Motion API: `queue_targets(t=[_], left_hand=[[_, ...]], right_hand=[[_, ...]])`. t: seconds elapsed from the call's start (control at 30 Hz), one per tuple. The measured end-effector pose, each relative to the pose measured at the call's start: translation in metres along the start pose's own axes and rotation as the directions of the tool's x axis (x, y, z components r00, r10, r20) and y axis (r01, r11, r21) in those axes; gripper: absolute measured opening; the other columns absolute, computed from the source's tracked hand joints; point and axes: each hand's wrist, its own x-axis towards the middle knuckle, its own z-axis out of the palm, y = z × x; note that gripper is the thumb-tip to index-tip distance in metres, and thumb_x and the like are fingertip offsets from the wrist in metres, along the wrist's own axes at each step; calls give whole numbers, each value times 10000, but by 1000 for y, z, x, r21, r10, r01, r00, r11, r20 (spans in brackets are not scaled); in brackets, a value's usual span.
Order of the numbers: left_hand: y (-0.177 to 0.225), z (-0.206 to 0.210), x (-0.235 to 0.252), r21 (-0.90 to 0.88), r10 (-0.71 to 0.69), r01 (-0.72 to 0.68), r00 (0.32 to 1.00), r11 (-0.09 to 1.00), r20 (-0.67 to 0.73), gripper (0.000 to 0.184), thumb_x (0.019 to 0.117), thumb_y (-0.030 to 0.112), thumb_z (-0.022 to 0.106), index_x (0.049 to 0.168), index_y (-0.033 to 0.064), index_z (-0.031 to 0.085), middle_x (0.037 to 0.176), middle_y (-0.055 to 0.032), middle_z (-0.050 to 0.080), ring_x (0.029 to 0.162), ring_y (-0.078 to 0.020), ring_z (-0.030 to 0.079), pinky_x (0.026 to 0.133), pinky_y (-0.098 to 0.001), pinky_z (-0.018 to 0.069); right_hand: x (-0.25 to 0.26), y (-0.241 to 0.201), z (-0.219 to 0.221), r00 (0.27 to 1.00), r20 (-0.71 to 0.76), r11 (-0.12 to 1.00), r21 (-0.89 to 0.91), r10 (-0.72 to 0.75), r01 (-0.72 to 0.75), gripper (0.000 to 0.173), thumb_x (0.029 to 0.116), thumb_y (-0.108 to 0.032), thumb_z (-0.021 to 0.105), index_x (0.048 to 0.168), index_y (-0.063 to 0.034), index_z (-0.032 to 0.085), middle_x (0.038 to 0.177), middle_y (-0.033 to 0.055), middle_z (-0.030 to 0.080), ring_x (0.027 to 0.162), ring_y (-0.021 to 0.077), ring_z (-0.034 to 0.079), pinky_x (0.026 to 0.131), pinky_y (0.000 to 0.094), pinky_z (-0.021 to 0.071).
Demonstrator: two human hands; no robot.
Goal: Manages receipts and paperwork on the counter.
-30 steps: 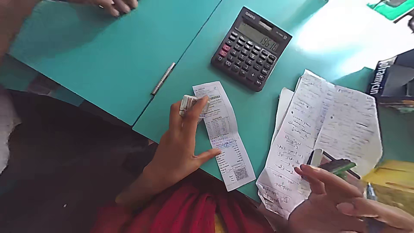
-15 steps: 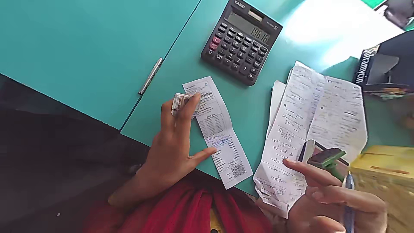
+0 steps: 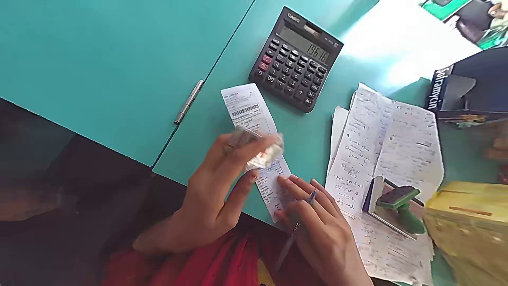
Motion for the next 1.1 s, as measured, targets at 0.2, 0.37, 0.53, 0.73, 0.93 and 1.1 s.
queue_targets(t=[0.2,0.37,0.53,0.73,0.93,1.1], left_hand=[[-3,13,10,-99,-87,92,995,991,55,395,923,-8,650,1317,-13,624,1152,-93,670,966,-64,694,812,-202,610],[-3,11,8,-201,-63,93,987,975,151,465,956,57,653,1403,31,525,1187,-82,681,974,-50,700,841,-215,608],[-3,6,13,-176,-11,62,960,983,280,538,998,130,628,1483,29,418,1246,-134,663,1059,-104,698,895,-237,590],[-17,-19,14,306,102,-175,965,936,240,335,1022,316,577,1235,80,682,1258,-105,695,1226,-199,629,1025,-339,491],[-27,-22,14,453,84,-240,938,859,337,542,995,574,495,1140,98,708,1232,-113,703,1257,-296,615,1083,-463,449],[-29,-24,16,479,37,-262,903,838,428,580,988,578,483,1227,85,671,1292,-128,668,1300,-309,582,1112,-482,419]], right_hand=[[11,-3,-3,986,-137,992,98,94,-81,244,1037,-304,594,932,-83,598,1219,129,730,1254,197,639,1097,332,449],[19,-4,-9,937,-245,913,383,247,-140,258,993,-301,683,1021,-89,538,1238,95,693,1137,88,686,896,208,584],[30,-7,-11,934,-258,890,443,246,-112,182,972,-191,703,892,-95,571,1005,2,735,962,-10,689,794,106,550],[29,5,-17,905,-283,890,419,317,-181,149,966,-149,694,881,-97,583,996,-20,734,934,-6,705,788,129,586],[36,14,-13,907,-244,910,327,342,-255,93,956,-77,622,878,-54,577,983,17,710,959,-29,671,813,104,550],[38,20,-11,899,-236,928,158,368,-338,71,948,-45,575,892,-8,596,1100,148,726,1075,46,676,874,141,529]])
